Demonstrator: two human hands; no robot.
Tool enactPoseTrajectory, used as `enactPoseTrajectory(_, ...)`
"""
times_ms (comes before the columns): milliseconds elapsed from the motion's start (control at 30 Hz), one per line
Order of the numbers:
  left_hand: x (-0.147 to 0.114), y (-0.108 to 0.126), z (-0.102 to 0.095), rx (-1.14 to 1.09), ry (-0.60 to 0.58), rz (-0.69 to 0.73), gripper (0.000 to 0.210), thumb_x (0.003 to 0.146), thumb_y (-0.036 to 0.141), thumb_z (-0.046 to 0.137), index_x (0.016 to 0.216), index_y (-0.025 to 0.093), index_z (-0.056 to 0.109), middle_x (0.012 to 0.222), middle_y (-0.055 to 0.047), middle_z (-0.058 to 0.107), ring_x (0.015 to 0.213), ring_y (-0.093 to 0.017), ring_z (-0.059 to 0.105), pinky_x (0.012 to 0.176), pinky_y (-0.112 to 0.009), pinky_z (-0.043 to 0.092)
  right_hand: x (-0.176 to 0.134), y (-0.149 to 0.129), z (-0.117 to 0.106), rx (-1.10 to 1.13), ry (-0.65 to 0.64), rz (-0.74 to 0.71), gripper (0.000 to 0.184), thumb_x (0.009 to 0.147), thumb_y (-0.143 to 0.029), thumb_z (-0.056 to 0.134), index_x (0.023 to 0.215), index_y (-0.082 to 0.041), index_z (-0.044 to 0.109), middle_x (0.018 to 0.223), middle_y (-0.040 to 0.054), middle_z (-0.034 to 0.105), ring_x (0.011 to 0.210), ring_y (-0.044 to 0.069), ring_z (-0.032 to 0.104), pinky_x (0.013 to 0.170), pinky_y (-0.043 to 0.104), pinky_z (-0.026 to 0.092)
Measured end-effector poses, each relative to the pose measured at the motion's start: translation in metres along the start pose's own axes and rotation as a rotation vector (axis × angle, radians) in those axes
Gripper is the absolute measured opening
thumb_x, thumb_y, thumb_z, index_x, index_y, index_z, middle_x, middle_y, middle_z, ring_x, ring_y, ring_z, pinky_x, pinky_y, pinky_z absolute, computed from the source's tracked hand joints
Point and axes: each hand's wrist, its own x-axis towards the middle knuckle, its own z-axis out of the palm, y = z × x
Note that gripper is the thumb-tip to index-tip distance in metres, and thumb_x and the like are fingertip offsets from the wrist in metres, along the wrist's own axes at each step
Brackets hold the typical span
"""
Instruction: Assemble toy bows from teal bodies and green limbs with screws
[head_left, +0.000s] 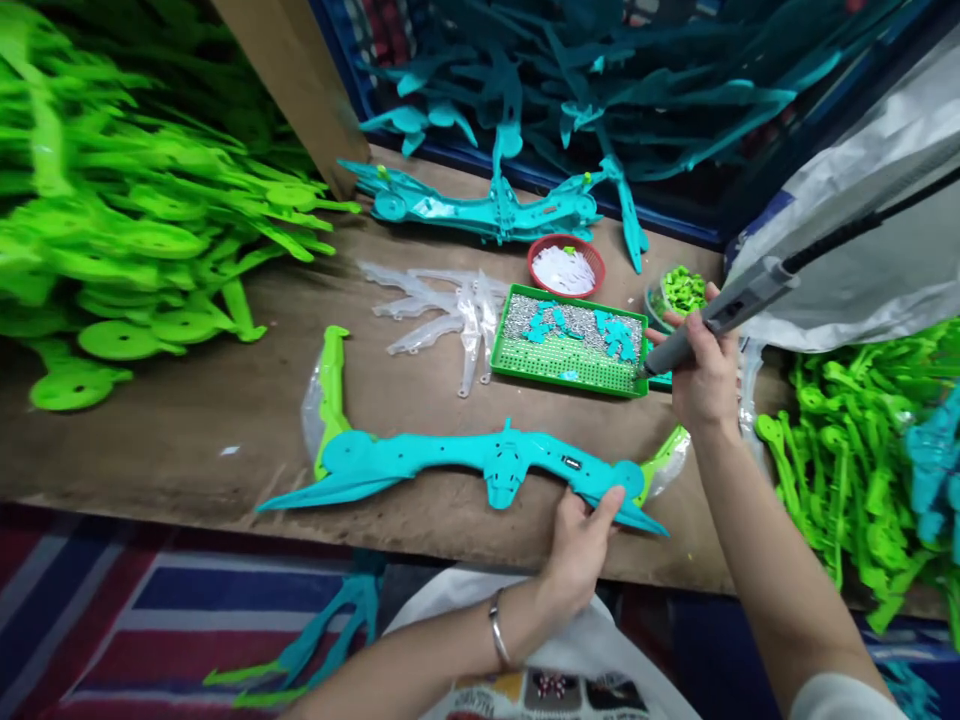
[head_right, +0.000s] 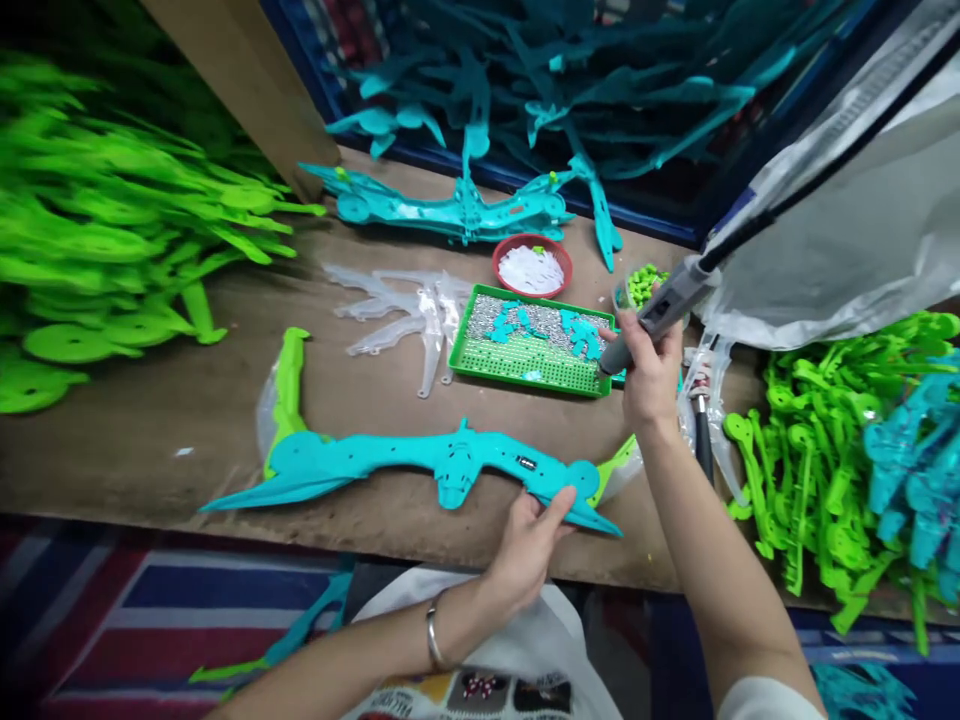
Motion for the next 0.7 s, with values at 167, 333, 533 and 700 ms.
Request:
enactPoseTrajectory(167, 0.000, -0.003, 0.000, 0.067, -0.001, 0.018, 0.043, 0.083, 0.048, 0.079, 0.110, 0.016, 0.068, 0.117, -0.012, 0.074, 0.111, -0.027, 0.069, 0.098, -0.043, 0.057, -0.004, 0.027, 0.000, 0.013, 0.082, -0.066, 0.044, 0.085, -0.045, 0.071, 0.123, -0.024, 0.059, 0.065, -0.0064, 0.061, 0.057, 0.014, 0.062, 0.063, 0.031, 0.056)
enactPoseTrajectory(333, -0.003, 0.002, 0.004, 0.053, 0.008, -0.002, 0.039, 0.084, 0.044, 0.079, 0.109, 0.017, 0.067, 0.113, -0.009, 0.074, 0.108, -0.024, 0.069, 0.100, -0.043, 0.056, -0.010, 0.038, 0.004, -0.125, 0.094, -0.091, 0.034, 0.081, -0.044, 0.076, 0.104, -0.022, 0.062, 0.058, -0.0073, 0.061, 0.052, 0.015, 0.061, 0.060, 0.031, 0.054)
enactPoseTrajectory(533, -0.006, 0.010, 0.009, -0.017, 0.011, -0.027, 0.044, 0.081, 0.041, 0.083, 0.116, 0.019, 0.069, 0.118, -0.009, 0.075, 0.115, -0.025, 0.069, 0.109, -0.045, 0.051, -0.005, 0.053, 0.006, -0.108, 0.123, -0.058, 0.029, 0.080, -0.040, 0.075, 0.096, -0.022, 0.059, 0.056, -0.0085, 0.061, 0.050, 0.015, 0.062, 0.061, 0.032, 0.055)
enactPoseTrajectory(700, -0.006, 0.012, 0.011, -0.019, -0.006, -0.041, 0.042, 0.085, 0.039, 0.079, 0.119, 0.019, 0.066, 0.123, -0.009, 0.073, 0.117, -0.025, 0.068, 0.110, -0.045, 0.050, -0.005, 0.057, 0.004, -0.104, 0.119, -0.052, 0.026, 0.078, -0.037, 0.074, 0.092, -0.022, 0.058, 0.055, -0.0076, 0.061, 0.049, 0.015, 0.061, 0.058, 0.031, 0.054)
